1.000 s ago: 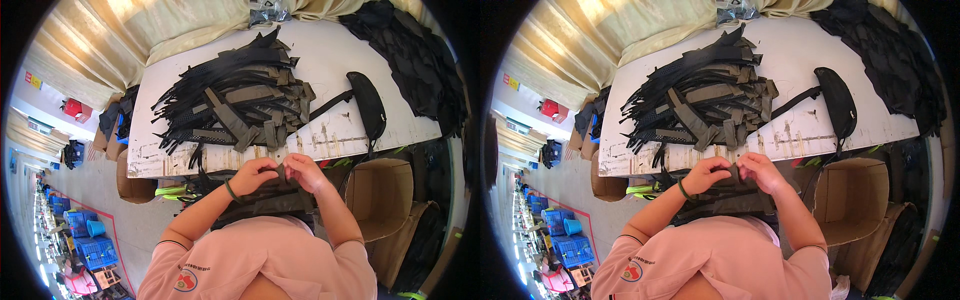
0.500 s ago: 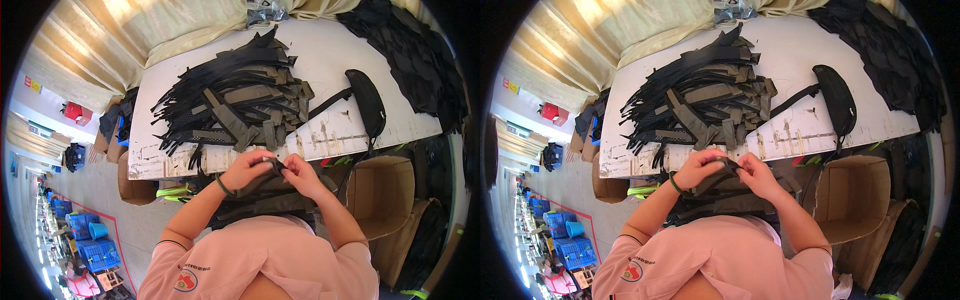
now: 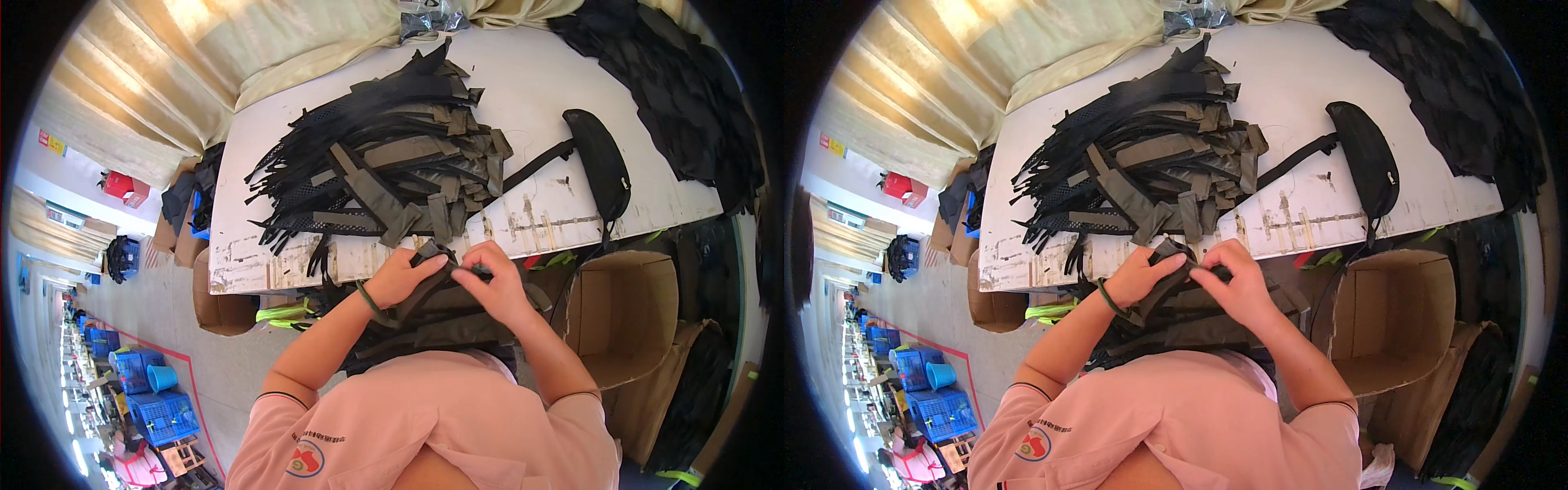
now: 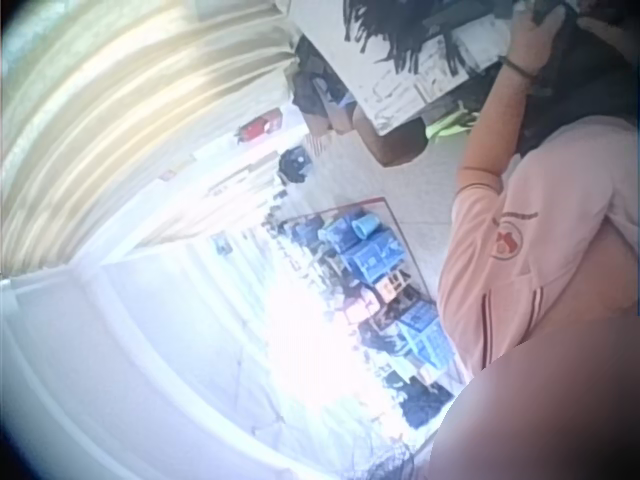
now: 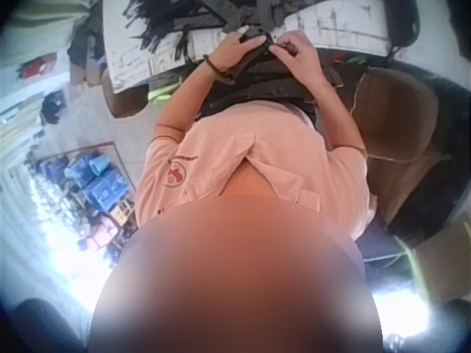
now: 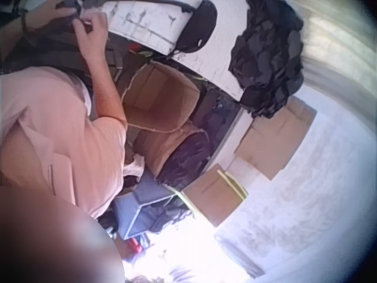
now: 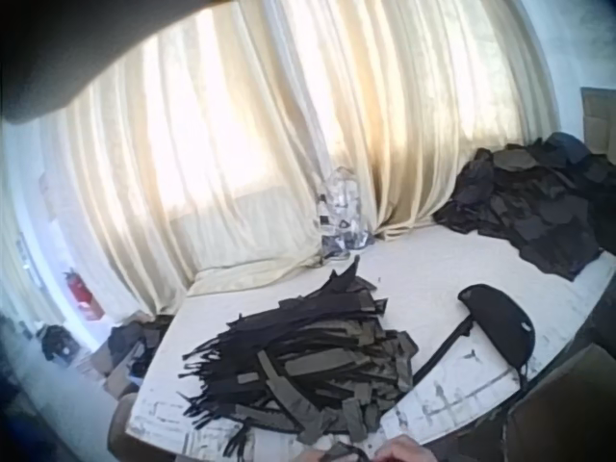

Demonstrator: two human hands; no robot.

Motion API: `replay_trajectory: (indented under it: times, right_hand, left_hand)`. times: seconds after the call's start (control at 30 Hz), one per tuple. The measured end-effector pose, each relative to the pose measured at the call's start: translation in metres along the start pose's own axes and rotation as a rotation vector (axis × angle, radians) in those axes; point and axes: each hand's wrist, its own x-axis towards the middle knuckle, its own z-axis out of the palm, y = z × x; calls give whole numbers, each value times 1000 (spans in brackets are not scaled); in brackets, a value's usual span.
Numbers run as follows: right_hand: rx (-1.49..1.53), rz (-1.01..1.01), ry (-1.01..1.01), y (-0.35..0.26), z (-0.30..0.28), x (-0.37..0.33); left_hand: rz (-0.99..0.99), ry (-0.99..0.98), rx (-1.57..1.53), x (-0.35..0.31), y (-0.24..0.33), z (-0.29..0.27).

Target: Inspecting and organizing black mesh straps on a factory work table.

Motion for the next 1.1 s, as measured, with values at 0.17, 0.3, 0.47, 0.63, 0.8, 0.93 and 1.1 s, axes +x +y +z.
replay_trajectory:
  times: [0.17,0.3,0.47,0.63,0.8,0.93,1.1]
  right_hand:
    - [496,432,264,29,-20,9]
    - [6,-22,-17,-6,-12,15]
    - [186,487,113,29,-25,13]
    - [37,313,-165,-24,-2,15]
    - [-70,219,47,-17,-6,3]
    - [-180,281,102,12,-31,-25]
    - [-392,427,-102,58,-2,-122]
  left_hand:
    - [37,-31,-47,-6,6,2]
    - [102,-21,-27,2,-10,0]
    - [26,-70,16,-3,-5,6]
    - [54,-111,103,9,-25,4]
    - [-32,-230,149,-7,-44,-10]
    - [204,-373,673,-52,-67,-55]
    - [-98,-387,973,-101,-97,-86]
